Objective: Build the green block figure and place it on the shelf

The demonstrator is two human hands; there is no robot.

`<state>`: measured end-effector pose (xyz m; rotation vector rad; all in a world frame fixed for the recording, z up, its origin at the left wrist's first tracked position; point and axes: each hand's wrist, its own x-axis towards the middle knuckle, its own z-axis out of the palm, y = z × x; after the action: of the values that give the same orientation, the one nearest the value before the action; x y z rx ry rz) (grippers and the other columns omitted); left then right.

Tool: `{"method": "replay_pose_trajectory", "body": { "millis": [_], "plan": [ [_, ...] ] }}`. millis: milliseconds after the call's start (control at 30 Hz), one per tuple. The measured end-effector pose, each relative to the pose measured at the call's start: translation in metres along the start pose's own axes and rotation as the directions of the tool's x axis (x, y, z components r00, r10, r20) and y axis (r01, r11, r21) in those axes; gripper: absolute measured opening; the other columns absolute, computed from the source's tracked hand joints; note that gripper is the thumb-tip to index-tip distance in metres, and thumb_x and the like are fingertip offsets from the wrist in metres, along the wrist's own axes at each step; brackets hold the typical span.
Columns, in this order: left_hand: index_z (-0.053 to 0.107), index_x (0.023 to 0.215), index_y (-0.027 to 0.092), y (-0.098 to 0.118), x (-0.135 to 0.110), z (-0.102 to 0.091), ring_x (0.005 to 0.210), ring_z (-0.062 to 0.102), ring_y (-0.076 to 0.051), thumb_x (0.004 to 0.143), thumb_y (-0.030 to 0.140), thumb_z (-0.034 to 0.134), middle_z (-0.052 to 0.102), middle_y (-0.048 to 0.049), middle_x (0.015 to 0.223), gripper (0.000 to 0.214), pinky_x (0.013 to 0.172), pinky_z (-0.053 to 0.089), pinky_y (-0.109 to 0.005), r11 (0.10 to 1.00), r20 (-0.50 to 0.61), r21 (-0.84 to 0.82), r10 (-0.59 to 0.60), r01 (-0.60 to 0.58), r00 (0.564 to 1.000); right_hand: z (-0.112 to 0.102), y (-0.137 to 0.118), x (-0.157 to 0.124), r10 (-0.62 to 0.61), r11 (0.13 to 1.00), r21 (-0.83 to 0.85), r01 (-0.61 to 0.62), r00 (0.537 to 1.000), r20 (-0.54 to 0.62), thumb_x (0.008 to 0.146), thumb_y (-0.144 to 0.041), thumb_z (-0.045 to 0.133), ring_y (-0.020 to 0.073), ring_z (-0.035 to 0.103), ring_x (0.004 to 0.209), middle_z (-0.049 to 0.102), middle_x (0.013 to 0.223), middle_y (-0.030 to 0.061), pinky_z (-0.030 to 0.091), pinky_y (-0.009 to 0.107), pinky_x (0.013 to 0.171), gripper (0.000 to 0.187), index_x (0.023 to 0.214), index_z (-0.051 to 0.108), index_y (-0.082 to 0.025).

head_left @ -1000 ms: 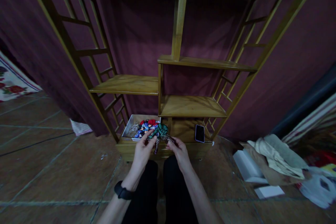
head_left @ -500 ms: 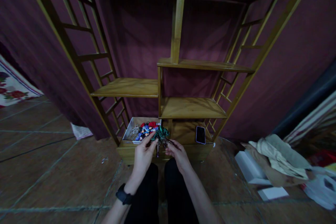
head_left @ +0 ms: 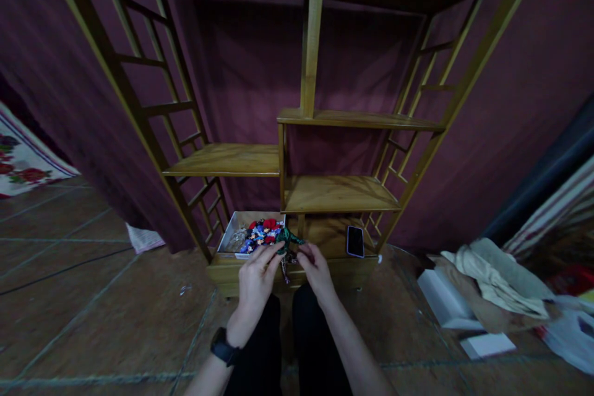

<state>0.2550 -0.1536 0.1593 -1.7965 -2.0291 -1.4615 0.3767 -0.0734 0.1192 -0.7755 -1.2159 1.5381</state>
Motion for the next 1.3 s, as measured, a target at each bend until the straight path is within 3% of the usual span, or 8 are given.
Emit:
{"method": "replay_pose_trajectory", "body": {
  "millis": [100, 233, 467, 800, 933, 1067, 1200, 1300],
  "plan": [
    [0.060, 0.108, 0.026, -0.003, -0.004, 0.002, 0.094, 0.057, -0.019, 0.083, 0.031, 0.048, 0.063, -0.0044, 0.101, 0.028, 0.085, 0.044, -0.031, 0.993, 0.000, 0.104, 0.056, -0.056, 0.998, 0.002, -0.012, -0.001, -0.064, 0.998, -0.027, 0.065, 0.997, 0.036, 0.066, -0.028, 0.065, 0.0182, 0.057, 0.093, 0.063, 0.099, 0.0025, 0.047, 0.030, 0.081, 0.043, 0.108, 0.058, -0.024],
    [0.058, 0.111, 0.026, -0.004, -0.008, 0.004, 0.094, 0.057, -0.019, 0.085, 0.031, 0.046, 0.063, -0.0056, 0.101, 0.030, 0.084, 0.044, -0.031, 0.969, 0.005, 0.218, 0.122, -0.120, 0.993, 0.004, -0.018, 0.001, -0.113, 0.993, -0.025, 0.116, 0.988, 0.103, 0.070, -0.028, 0.060, 0.0182, 0.058, 0.092, 0.063, 0.100, 0.0026, 0.047, 0.032, 0.083, 0.038, 0.108, 0.058, -0.024],
    [0.057, 0.113, 0.025, 0.005, -0.010, 0.004, 0.086, 0.057, -0.020, 0.085, 0.029, 0.045, 0.062, -0.0073, 0.094, 0.031, 0.075, 0.044, -0.029, 0.899, 0.029, 0.372, 0.238, -0.231, 0.971, 0.005, -0.010, 0.008, -0.125, 0.991, -0.050, 0.126, 0.992, 0.022, 0.069, -0.030, 0.060, 0.0181, 0.059, 0.086, 0.065, 0.092, 0.0017, 0.047, 0.031, 0.080, 0.028, 0.096, 0.062, -0.022],
    [0.054, 0.118, 0.022, 0.018, -0.015, 0.011, 0.079, 0.056, -0.019, 0.086, 0.027, 0.043, 0.061, -0.0087, 0.086, 0.034, 0.073, 0.042, -0.029, 0.832, 0.132, 0.456, 0.286, -0.315, 0.949, 0.000, -0.006, 0.014, -0.130, 0.991, -0.013, 0.130, 0.990, -0.055, 0.069, -0.032, 0.060, 0.0177, 0.059, 0.086, 0.065, 0.091, 0.0020, 0.044, 0.032, 0.083, 0.025, 0.091, 0.063, -0.020],
    [0.049, 0.122, 0.021, 0.020, -0.017, 0.017, 0.082, 0.057, -0.019, 0.086, 0.029, 0.043, 0.062, -0.0082, 0.091, 0.038, 0.075, 0.043, -0.029, 0.910, 0.101, 0.339, 0.217, -0.239, 0.971, -0.003, -0.006, 0.014, -0.068, 0.994, 0.083, 0.073, 0.996, -0.055, 0.069, -0.035, 0.060, 0.0180, 0.061, 0.085, 0.066, 0.089, 0.0019, 0.045, 0.033, 0.083, 0.028, 0.093, 0.063, -0.020],
    [0.046, 0.124, 0.025, 0.019, -0.018, 0.020, 0.085, 0.058, -0.019, 0.083, 0.033, 0.048, 0.060, -0.0069, 0.097, 0.042, 0.077, 0.044, -0.029, 0.981, 0.040, 0.178, 0.073, -0.079, 0.997, -0.003, -0.008, 0.011, 0.035, 0.971, 0.237, -0.018, 0.997, -0.070, 0.066, -0.035, 0.064, 0.0184, 0.062, 0.083, 0.067, 0.086, 0.0022, 0.048, 0.031, 0.077, 0.028, 0.090, 0.064, -0.020],
    [0.048, 0.123, 0.026, 0.013, -0.016, 0.019, 0.088, 0.057, -0.019, 0.078, 0.037, 0.056, 0.057, -0.0059, 0.099, 0.047, 0.079, 0.045, -0.031, 0.995, -0.034, 0.010, -0.103, 0.104, 0.994, -0.003, -0.007, 0.010, 0.124, 0.912, 0.402, -0.086, 0.990, -0.069, 0.061, -0.032, 0.070, 0.0202, 0.063, 0.082, 0.068, 0.084, 0.0047, 0.050, 0.032, 0.072, 0.027, 0.085, 0.065, -0.018],
    [0.054, 0.115, 0.024, 0.006, -0.013, 0.021, 0.095, 0.055, -0.020, 0.073, 0.039, 0.061, 0.055, -0.0065, 0.105, 0.046, 0.082, 0.045, -0.032, 0.972, -0.038, -0.155, -0.183, 0.175, 0.982, -0.004, -0.003, 0.012, 0.138, 0.881, 0.458, -0.115, 0.990, -0.017, 0.061, -0.031, 0.070, 0.0194, 0.064, 0.080, 0.069, 0.084, 0.0050, 0.050, 0.032, 0.074, 0.022, 0.078, 0.066, -0.018]
  ]
}}
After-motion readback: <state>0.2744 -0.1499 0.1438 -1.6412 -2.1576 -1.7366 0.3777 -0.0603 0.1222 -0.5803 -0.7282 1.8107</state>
